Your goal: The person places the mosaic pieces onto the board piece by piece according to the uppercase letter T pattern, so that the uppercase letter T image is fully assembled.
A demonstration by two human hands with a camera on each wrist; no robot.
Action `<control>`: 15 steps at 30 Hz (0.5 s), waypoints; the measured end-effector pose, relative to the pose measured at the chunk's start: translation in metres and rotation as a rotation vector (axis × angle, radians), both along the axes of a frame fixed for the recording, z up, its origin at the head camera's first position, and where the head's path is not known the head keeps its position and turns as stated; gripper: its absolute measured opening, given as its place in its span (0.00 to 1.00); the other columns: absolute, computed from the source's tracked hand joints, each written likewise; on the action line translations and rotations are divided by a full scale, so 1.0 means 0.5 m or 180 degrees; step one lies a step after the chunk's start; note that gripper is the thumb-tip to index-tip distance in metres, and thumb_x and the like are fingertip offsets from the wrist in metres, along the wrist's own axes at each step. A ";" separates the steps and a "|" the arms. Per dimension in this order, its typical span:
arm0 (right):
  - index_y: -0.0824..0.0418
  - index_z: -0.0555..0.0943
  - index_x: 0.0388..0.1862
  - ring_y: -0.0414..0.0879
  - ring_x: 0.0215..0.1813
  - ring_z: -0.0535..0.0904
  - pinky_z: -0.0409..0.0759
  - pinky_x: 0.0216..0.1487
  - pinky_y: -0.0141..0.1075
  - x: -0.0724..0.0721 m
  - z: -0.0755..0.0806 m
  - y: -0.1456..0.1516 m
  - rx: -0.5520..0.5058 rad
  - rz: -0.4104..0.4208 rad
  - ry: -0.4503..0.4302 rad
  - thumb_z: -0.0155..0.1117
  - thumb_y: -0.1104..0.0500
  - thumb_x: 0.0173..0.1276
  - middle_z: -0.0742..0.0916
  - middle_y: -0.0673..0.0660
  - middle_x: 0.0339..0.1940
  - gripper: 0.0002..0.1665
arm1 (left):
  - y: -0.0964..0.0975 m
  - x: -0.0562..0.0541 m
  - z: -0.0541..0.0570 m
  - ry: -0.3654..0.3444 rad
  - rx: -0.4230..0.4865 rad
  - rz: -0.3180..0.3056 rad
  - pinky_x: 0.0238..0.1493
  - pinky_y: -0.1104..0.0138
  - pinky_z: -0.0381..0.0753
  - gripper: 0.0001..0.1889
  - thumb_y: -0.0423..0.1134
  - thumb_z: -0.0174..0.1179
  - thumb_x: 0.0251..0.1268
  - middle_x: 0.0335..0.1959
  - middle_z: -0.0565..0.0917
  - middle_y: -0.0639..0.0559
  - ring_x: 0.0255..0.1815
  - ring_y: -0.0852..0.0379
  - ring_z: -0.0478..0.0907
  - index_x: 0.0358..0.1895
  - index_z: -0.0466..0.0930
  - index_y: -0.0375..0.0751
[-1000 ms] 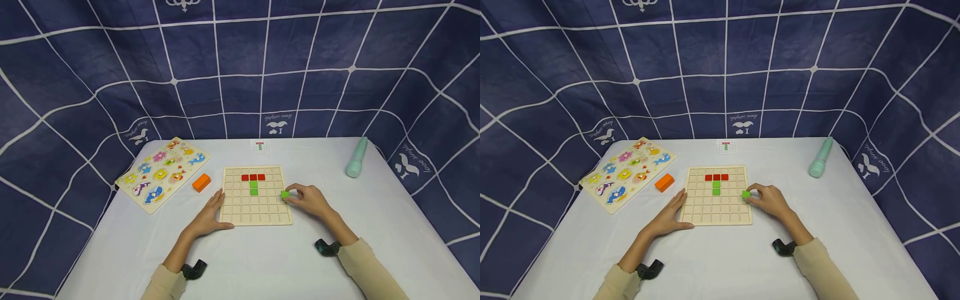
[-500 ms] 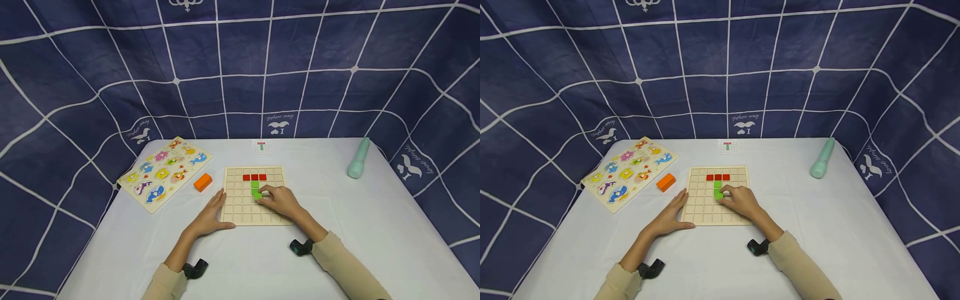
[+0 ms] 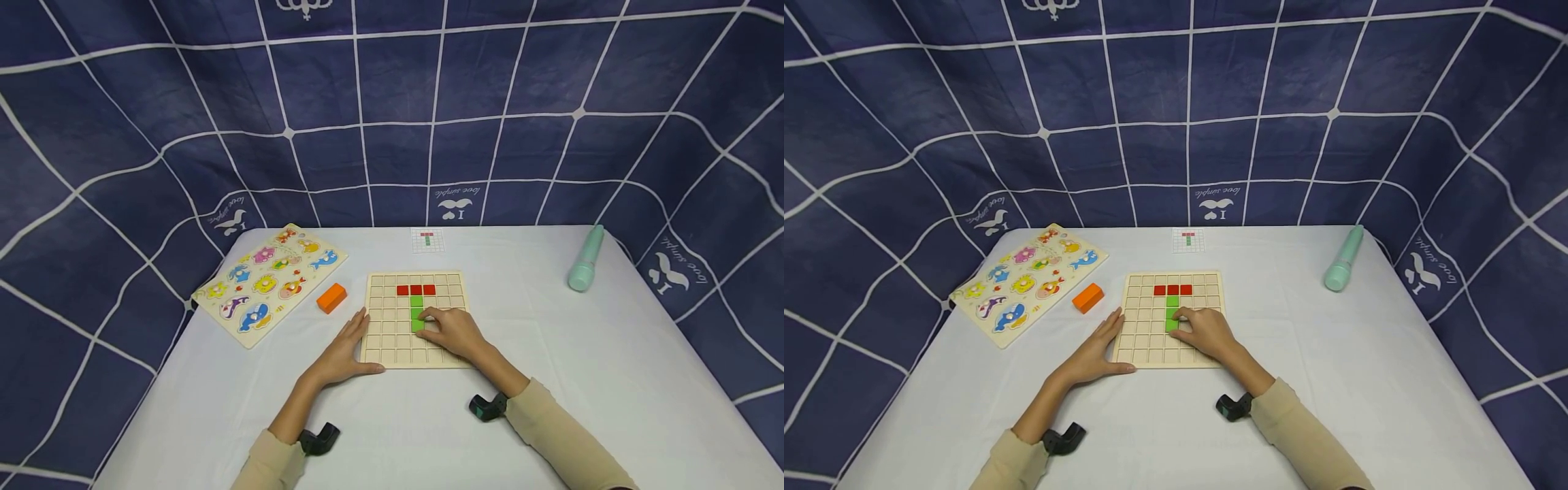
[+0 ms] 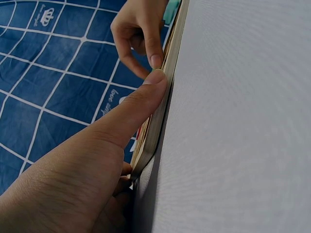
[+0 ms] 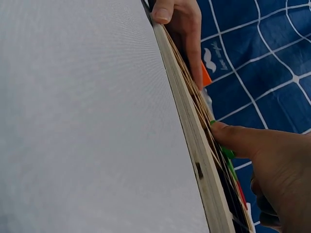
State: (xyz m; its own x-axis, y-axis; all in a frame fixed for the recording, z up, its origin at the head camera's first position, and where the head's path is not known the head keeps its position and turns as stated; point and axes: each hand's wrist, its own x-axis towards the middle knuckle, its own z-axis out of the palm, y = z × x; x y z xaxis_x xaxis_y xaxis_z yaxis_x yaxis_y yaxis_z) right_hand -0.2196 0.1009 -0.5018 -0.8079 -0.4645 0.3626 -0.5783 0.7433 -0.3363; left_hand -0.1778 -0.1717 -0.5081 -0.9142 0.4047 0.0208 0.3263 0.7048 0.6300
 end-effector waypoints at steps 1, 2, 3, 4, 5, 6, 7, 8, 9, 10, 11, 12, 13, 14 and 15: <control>0.47 0.83 0.40 0.34 0.14 0.60 0.65 0.20 0.30 0.000 0.000 0.000 0.0013 0.0003 -0.0004 0.67 0.39 0.54 0.66 0.38 0.08 0.19 | 0.000 0.000 0.000 0.0001 0.0001 0.0002 0.68 0.51 0.48 0.60 0.67 0.67 0.37 0.74 0.42 0.50 0.73 0.47 0.40 0.72 0.49 0.37; 0.47 0.83 0.40 0.34 0.14 0.60 0.65 0.21 0.30 0.000 0.000 0.000 0.0033 0.0001 -0.0006 0.67 0.39 0.54 0.66 0.37 0.08 0.19 | 0.000 0.000 0.001 0.0000 -0.0001 0.0005 0.68 0.51 0.48 0.60 0.67 0.67 0.37 0.74 0.41 0.50 0.73 0.47 0.40 0.72 0.49 0.37; 0.47 0.83 0.40 0.34 0.14 0.60 0.65 0.21 0.30 -0.001 0.001 0.000 0.0038 0.0005 -0.0008 0.67 0.39 0.54 0.66 0.37 0.08 0.19 | 0.000 0.000 0.001 -0.0003 0.0000 0.0008 0.68 0.51 0.48 0.60 0.66 0.67 0.37 0.74 0.41 0.50 0.73 0.47 0.40 0.72 0.49 0.37; 0.47 0.83 0.40 0.34 0.14 0.60 0.65 0.21 0.30 -0.001 0.001 0.000 0.0038 0.0009 -0.0012 0.67 0.39 0.54 0.66 0.37 0.08 0.20 | 0.000 0.000 0.001 -0.0005 0.0003 0.0011 0.68 0.51 0.48 0.60 0.66 0.68 0.37 0.74 0.42 0.50 0.73 0.47 0.40 0.72 0.49 0.37; 0.48 0.83 0.40 0.34 0.14 0.60 0.66 0.21 0.30 -0.001 0.001 0.000 0.0035 0.0011 -0.0016 0.67 0.39 0.54 0.66 0.38 0.08 0.20 | 0.000 0.000 0.001 -0.0008 0.0000 0.0015 0.68 0.51 0.48 0.60 0.66 0.67 0.37 0.74 0.42 0.50 0.73 0.47 0.40 0.72 0.49 0.37; 0.48 0.83 0.40 0.34 0.14 0.60 0.66 0.21 0.30 -0.001 0.001 0.000 0.0028 0.0015 -0.0015 0.67 0.39 0.54 0.66 0.38 0.08 0.20 | 0.000 0.000 0.001 -0.0007 0.0001 0.0017 0.68 0.51 0.48 0.60 0.66 0.67 0.37 0.74 0.42 0.50 0.73 0.47 0.40 0.72 0.49 0.37; 0.48 0.83 0.41 0.34 0.14 0.59 0.67 0.21 0.30 -0.001 0.001 0.001 0.0028 0.0015 -0.0016 0.67 0.39 0.54 0.66 0.37 0.08 0.20 | 0.000 0.000 0.001 -0.0011 -0.0002 0.0018 0.68 0.51 0.48 0.60 0.66 0.67 0.37 0.74 0.42 0.50 0.73 0.47 0.40 0.72 0.49 0.37; 0.48 0.83 0.41 0.34 0.14 0.59 0.67 0.22 0.30 -0.001 0.001 0.001 0.0024 0.0014 -0.0021 0.67 0.39 0.54 0.66 0.37 0.08 0.20 | 0.000 0.000 0.001 -0.0016 -0.0005 0.0019 0.68 0.51 0.48 0.60 0.67 0.67 0.37 0.74 0.41 0.50 0.73 0.47 0.40 0.72 0.49 0.37; 0.48 0.82 0.41 0.34 0.14 0.59 0.67 0.22 0.30 -0.001 0.000 0.001 0.0017 0.0017 -0.0025 0.68 0.39 0.54 0.66 0.37 0.08 0.20 | 0.000 -0.001 0.001 -0.0021 -0.0008 0.0021 0.68 0.51 0.47 0.60 0.67 0.67 0.37 0.74 0.41 0.50 0.73 0.47 0.40 0.72 0.49 0.37; 0.48 0.82 0.42 0.34 0.14 0.59 0.67 0.22 0.31 -0.001 0.000 0.001 0.0009 0.0017 -0.0033 0.68 0.40 0.54 0.66 0.38 0.08 0.20 | 0.001 -0.001 0.002 -0.0018 -0.0008 0.0017 0.68 0.51 0.47 0.60 0.67 0.67 0.37 0.74 0.41 0.50 0.73 0.47 0.40 0.72 0.49 0.37; 0.48 0.82 0.42 0.34 0.14 0.58 0.67 0.22 0.31 -0.001 0.000 0.002 -0.0001 0.0017 -0.0041 0.68 0.40 0.54 0.66 0.38 0.08 0.20 | 0.001 -0.002 0.002 -0.0019 -0.0010 0.0014 0.68 0.51 0.47 0.60 0.67 0.67 0.37 0.74 0.41 0.50 0.73 0.47 0.40 0.72 0.48 0.37; 0.48 0.82 0.42 0.34 0.14 0.58 0.66 0.22 0.31 -0.001 0.001 0.003 -0.0023 0.0021 -0.0050 0.68 0.40 0.54 0.66 0.38 0.08 0.20 | 0.001 -0.002 0.002 -0.0016 -0.0002 0.0008 0.68 0.51 0.47 0.60 0.67 0.67 0.37 0.74 0.41 0.50 0.73 0.47 0.40 0.72 0.49 0.36; 0.48 0.82 0.42 0.34 0.15 0.57 0.65 0.21 0.31 0.000 0.002 0.005 -0.0044 0.0021 -0.0063 0.69 0.41 0.53 0.66 0.39 0.09 0.20 | 0.001 -0.002 0.002 -0.0011 -0.0003 0.0005 0.68 0.51 0.48 0.60 0.67 0.67 0.37 0.74 0.42 0.50 0.73 0.47 0.40 0.72 0.49 0.36; 0.47 0.82 0.42 0.34 0.15 0.57 0.64 0.20 0.30 0.000 0.003 0.007 -0.0069 0.0028 -0.0075 0.69 0.41 0.53 0.66 0.39 0.09 0.20 | 0.001 -0.002 0.002 -0.0007 -0.0002 0.0002 0.68 0.51 0.47 0.60 0.67 0.67 0.37 0.74 0.42 0.49 0.73 0.47 0.40 0.72 0.49 0.36; 0.47 0.82 0.43 0.34 0.15 0.57 0.63 0.20 0.30 0.001 0.005 0.010 -0.0099 0.0031 -0.0091 0.69 0.41 0.53 0.66 0.39 0.09 0.20 | 0.002 -0.002 0.002 0.0002 0.0004 -0.0005 0.68 0.51 0.48 0.61 0.67 0.67 0.37 0.74 0.42 0.49 0.73 0.47 0.40 0.71 0.49 0.36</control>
State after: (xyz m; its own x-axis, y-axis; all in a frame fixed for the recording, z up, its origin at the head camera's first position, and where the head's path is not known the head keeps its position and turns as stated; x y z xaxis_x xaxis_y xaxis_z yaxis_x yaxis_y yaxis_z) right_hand -0.2193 0.1061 -0.4995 -0.8137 -0.4613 0.3537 -0.5753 0.7265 -0.3758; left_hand -0.1788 -0.1709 -0.5071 -0.9136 0.4060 0.0217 0.3276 0.7035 0.6307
